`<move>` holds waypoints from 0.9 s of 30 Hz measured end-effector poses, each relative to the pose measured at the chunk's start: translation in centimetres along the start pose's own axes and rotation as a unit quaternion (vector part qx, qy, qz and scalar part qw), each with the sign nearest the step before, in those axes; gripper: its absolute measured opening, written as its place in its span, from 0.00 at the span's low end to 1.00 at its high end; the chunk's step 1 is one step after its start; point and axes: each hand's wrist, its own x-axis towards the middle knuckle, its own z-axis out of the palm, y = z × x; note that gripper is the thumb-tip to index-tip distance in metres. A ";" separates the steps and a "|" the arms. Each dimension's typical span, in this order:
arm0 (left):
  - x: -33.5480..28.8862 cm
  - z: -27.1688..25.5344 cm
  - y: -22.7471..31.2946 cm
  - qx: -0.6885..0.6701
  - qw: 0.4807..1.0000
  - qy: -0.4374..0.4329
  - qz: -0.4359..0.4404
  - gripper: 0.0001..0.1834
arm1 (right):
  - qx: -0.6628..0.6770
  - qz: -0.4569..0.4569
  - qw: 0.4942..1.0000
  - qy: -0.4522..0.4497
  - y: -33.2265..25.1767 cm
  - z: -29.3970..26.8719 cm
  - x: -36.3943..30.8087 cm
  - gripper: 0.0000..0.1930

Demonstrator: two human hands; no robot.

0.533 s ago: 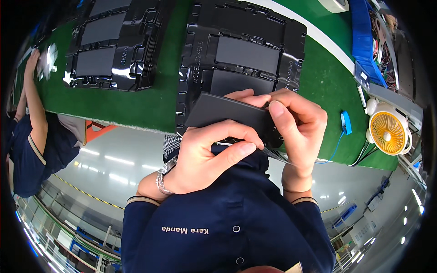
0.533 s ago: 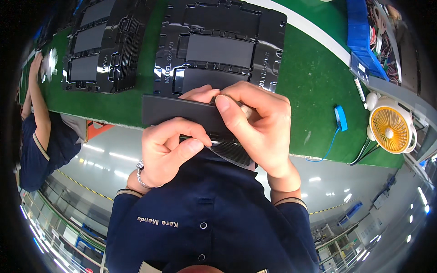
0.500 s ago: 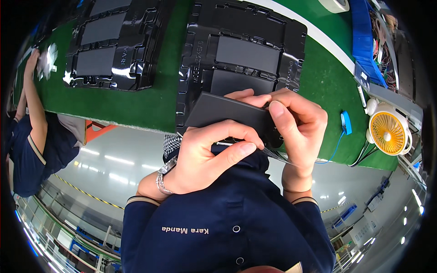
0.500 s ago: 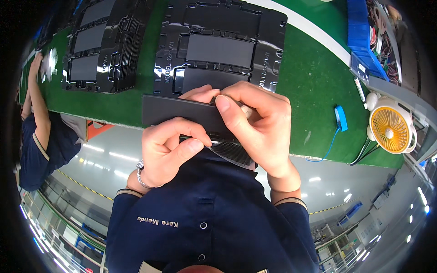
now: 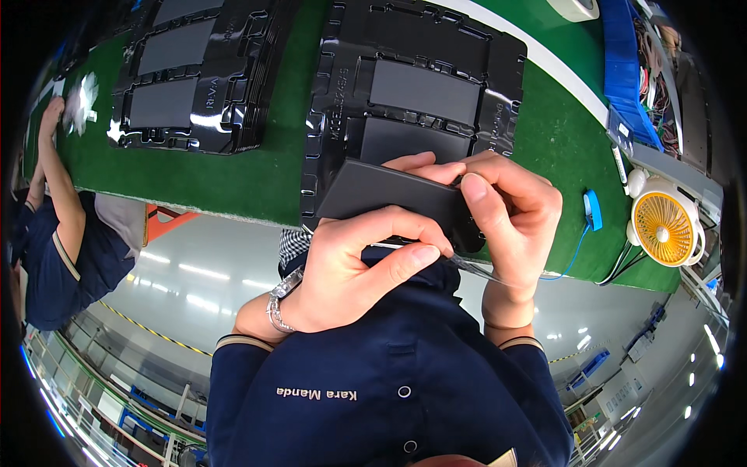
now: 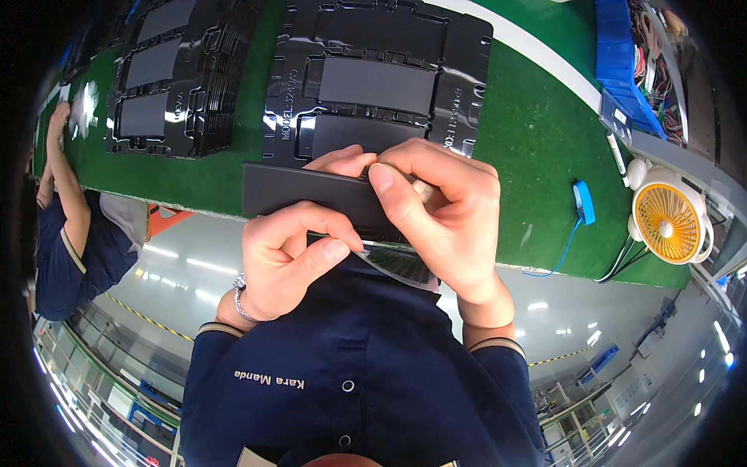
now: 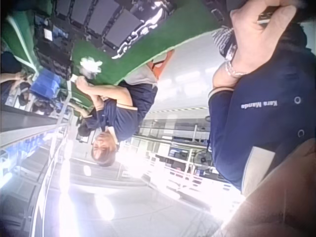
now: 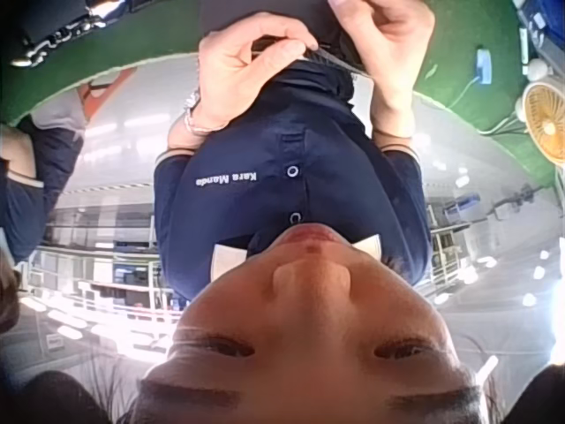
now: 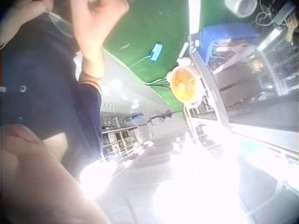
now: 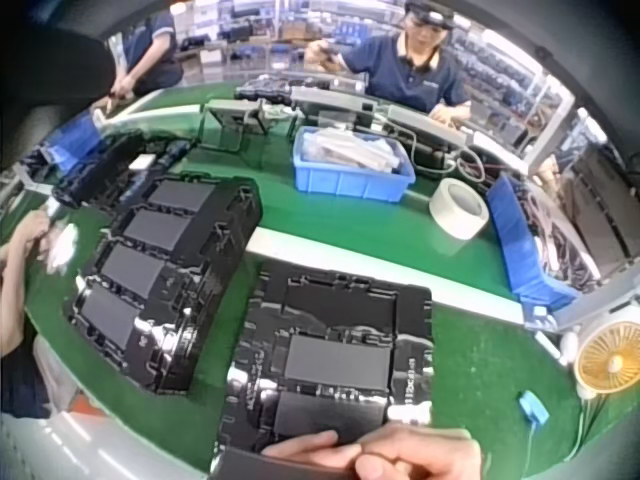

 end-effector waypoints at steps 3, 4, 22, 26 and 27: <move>0.0 0.1 0.0 -0.002 1.000 0.012 0.005 0.03 | -0.002 0.008 1.000 0.001 -0.2 0.0 0.0 0.06; 0.1 0.3 0.0 -0.003 1.000 0.025 0.006 0.03 | -0.002 0.006 1.000 0.003 -0.2 0.1 0.0 0.06; -0.1 0.4 0.2 0.006 0.999 0.039 0.006 0.05 | -0.037 0.008 0.999 0.014 -0.4 0.4 -0.1 0.04; -0.2 0.2 0.0 0.020 0.999 0.049 -0.002 0.04 | -0.158 -0.087 0.982 0.050 0.5 0.2 0.3 0.07; -0.2 0.1 0.0 0.014 0.999 0.049 0.001 0.04 | -0.156 -0.053 0.984 0.071 0.7 0.2 0.2 0.10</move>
